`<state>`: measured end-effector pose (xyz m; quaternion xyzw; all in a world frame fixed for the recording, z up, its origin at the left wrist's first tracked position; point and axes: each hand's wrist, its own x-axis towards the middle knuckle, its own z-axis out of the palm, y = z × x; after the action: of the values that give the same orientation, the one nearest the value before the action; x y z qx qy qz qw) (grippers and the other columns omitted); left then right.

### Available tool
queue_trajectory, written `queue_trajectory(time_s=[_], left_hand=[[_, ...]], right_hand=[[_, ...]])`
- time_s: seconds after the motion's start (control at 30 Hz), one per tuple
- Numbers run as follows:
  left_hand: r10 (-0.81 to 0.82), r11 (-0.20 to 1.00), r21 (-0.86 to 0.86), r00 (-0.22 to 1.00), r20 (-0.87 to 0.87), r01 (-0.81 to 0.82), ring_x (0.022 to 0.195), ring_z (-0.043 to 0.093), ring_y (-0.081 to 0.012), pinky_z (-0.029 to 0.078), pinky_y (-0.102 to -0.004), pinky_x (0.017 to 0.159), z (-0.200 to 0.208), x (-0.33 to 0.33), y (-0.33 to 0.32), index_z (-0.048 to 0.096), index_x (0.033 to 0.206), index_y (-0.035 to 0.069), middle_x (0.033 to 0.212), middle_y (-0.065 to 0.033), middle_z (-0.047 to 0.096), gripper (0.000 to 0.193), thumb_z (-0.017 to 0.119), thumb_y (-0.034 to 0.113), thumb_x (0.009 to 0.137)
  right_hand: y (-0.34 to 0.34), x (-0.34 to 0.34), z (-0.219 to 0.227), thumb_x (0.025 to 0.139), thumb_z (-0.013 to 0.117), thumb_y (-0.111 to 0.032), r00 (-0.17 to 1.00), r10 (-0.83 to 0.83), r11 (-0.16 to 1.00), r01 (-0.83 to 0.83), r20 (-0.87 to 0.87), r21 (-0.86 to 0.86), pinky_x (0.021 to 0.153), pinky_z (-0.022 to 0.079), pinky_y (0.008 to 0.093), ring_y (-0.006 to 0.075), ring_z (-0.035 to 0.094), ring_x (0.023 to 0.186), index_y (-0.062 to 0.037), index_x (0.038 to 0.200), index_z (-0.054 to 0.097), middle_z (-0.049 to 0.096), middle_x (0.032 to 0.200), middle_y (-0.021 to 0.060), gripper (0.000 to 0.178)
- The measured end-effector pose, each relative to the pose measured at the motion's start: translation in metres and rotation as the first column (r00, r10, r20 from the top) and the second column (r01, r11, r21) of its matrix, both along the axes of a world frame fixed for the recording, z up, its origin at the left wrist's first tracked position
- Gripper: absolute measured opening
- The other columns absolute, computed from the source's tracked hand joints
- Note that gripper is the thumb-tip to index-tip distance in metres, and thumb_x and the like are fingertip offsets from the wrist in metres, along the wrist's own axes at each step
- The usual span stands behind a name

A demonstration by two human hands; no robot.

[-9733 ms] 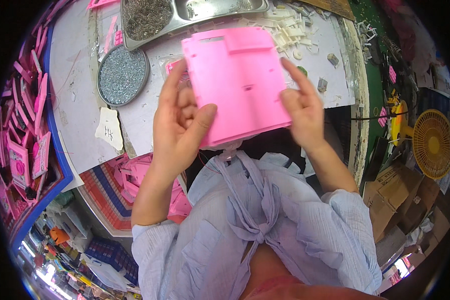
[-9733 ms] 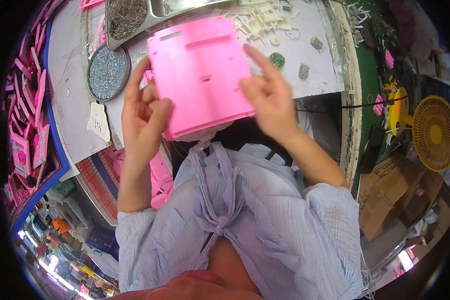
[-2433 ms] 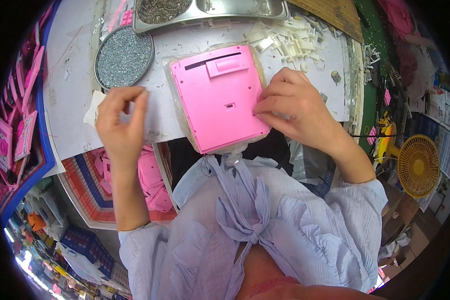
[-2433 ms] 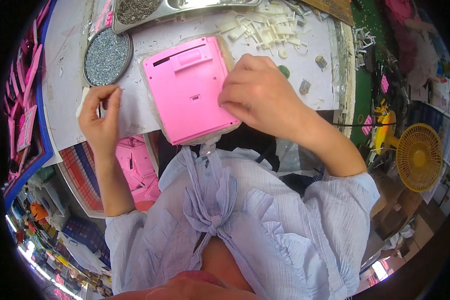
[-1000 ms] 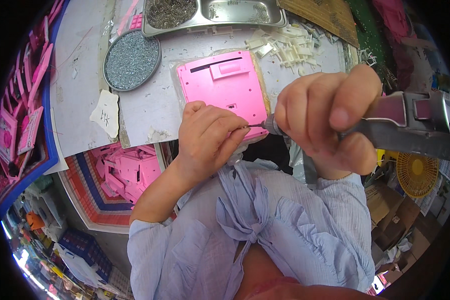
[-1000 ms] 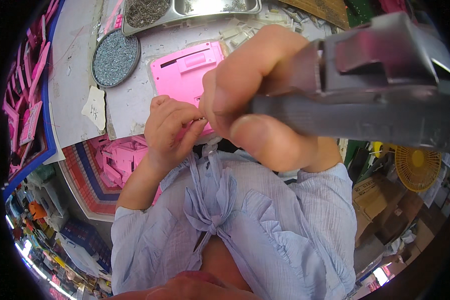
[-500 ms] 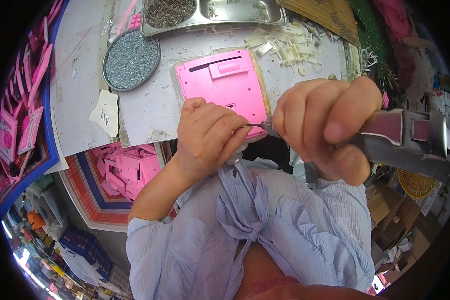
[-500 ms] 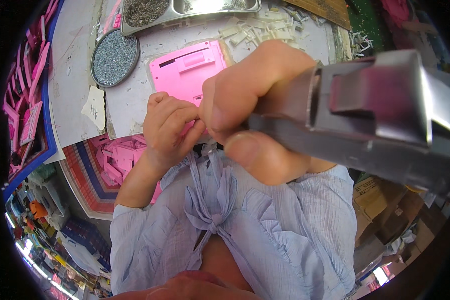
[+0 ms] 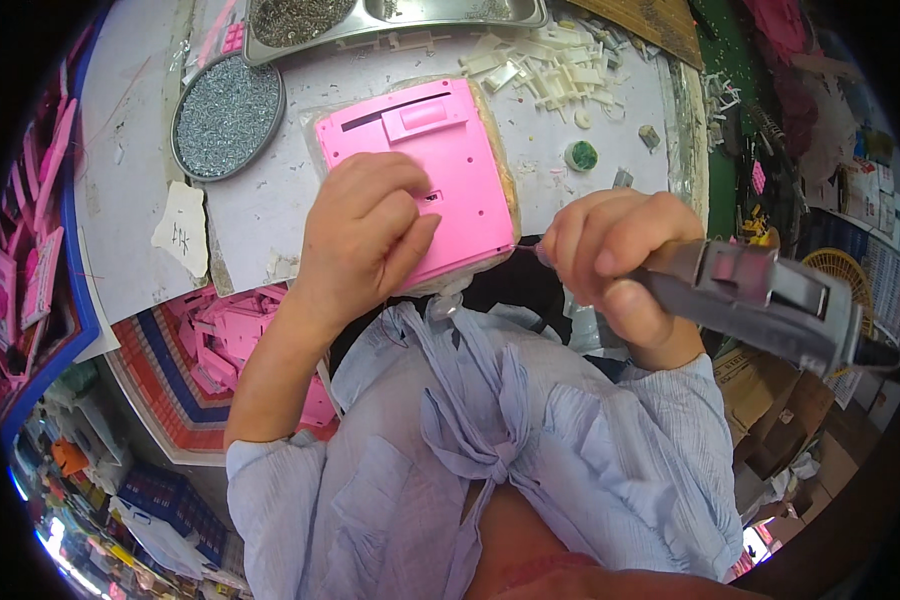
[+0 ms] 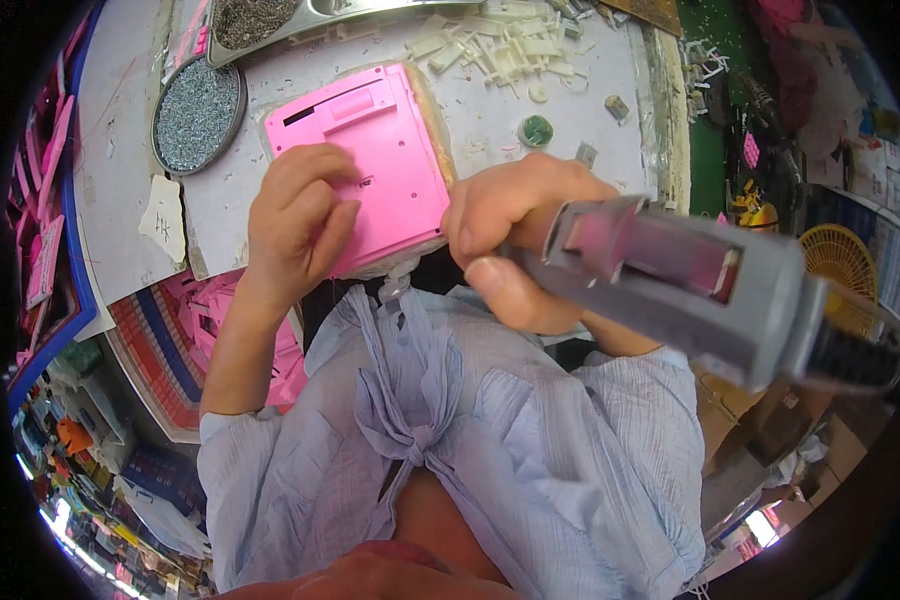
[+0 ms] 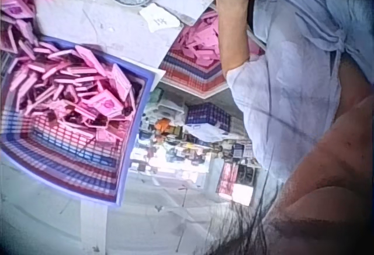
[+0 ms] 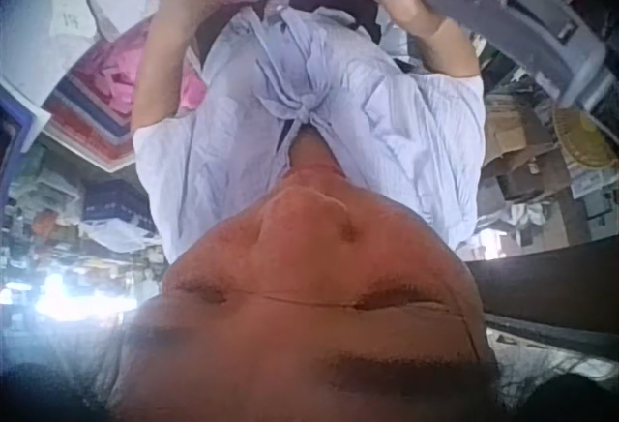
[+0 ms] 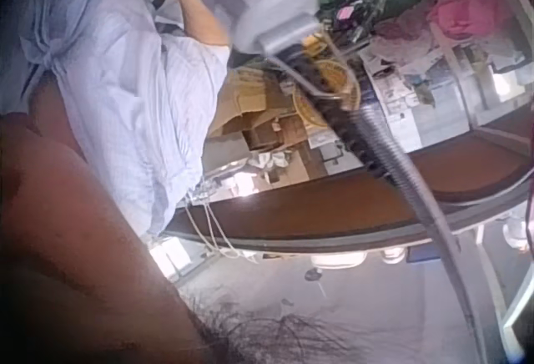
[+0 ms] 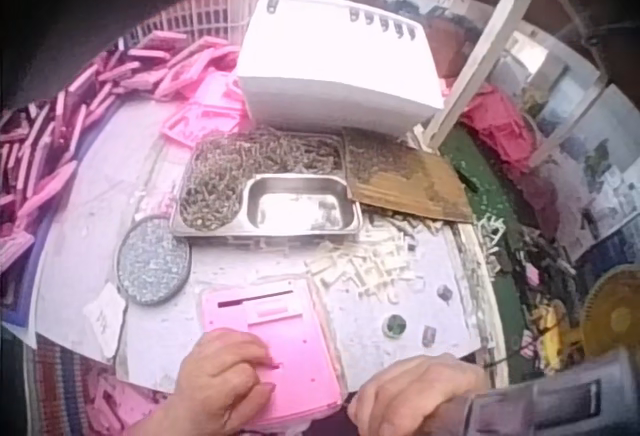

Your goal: The recorder is assembling and soldering components inside a pink plastic toy casing.

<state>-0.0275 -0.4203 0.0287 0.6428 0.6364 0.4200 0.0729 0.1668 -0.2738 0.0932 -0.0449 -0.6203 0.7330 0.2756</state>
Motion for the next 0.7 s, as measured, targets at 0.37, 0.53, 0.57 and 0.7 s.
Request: queue_trajectory(time_s=[0.37,0.53,0.57,0.7], left_hand=[[0.0,0.999,-0.039,0.999,-0.033,-0.002,0.114,0.069,-0.0284,0.052,-0.047,0.103,-0.006,0.002,-0.004,0.063,0.085,0.002,0.11,-0.0107,0.072,0.012,0.075,0.006,0.085],[0.016,1.0,-0.021,0.999,-0.039,-0.017,0.111,0.07,-0.0275,0.054,-0.0456,0.099,-0.009,0.004,-0.004,0.063,0.085,0.003,0.106,-0.0098,0.071,0.015,0.077,0.009,0.084],[0.018,1.0,-0.018,0.999,-0.028,-0.019,0.111,0.07,-0.0274,0.054,-0.0455,0.099,-0.009,0.004,-0.004,0.063,0.085,0.003,0.106,-0.0099,0.071,0.015,0.077,0.009,0.084],[0.019,0.999,-0.026,1.0,-0.013,-0.019,0.111,0.07,-0.0273,0.055,-0.0452,0.099,-0.01,0.004,-0.005,0.063,0.085,0.003,0.106,-0.0101,0.071,0.015,0.076,0.009,0.084]], right_hand=[[0.011,-0.016,-0.004,0.089,0.07,-0.008,0.968,0.246,0.939,-0.228,-0.043,0.257,0.048,0.046,0.0354,0.0196,0.053,0.047,-0.0065,0.088,0.054,0.056,0.06,0.0052,0.017],[0.009,-0.039,-0.011,0.091,0.069,-0.007,0.966,0.189,0.955,-0.14,-0.174,0.26,0.048,0.045,0.036,0.0212,0.053,0.048,-0.0056,0.087,0.052,0.055,0.06,0.0061,0.017],[0.005,-0.043,-0.017,0.091,0.069,-0.007,0.978,0.158,0.952,-0.115,-0.134,0.284,0.048,0.045,0.0359,0.0213,0.053,0.048,-0.0055,0.087,0.052,0.054,0.059,0.0061,0.017],[0.007,-0.05,-0.025,0.09,0.072,-0.01,0.963,0.233,0.928,-0.178,-0.138,0.326,0.048,0.045,0.0361,0.0209,0.052,0.048,-0.0069,0.084,0.052,0.054,0.059,0.0045,0.021]])
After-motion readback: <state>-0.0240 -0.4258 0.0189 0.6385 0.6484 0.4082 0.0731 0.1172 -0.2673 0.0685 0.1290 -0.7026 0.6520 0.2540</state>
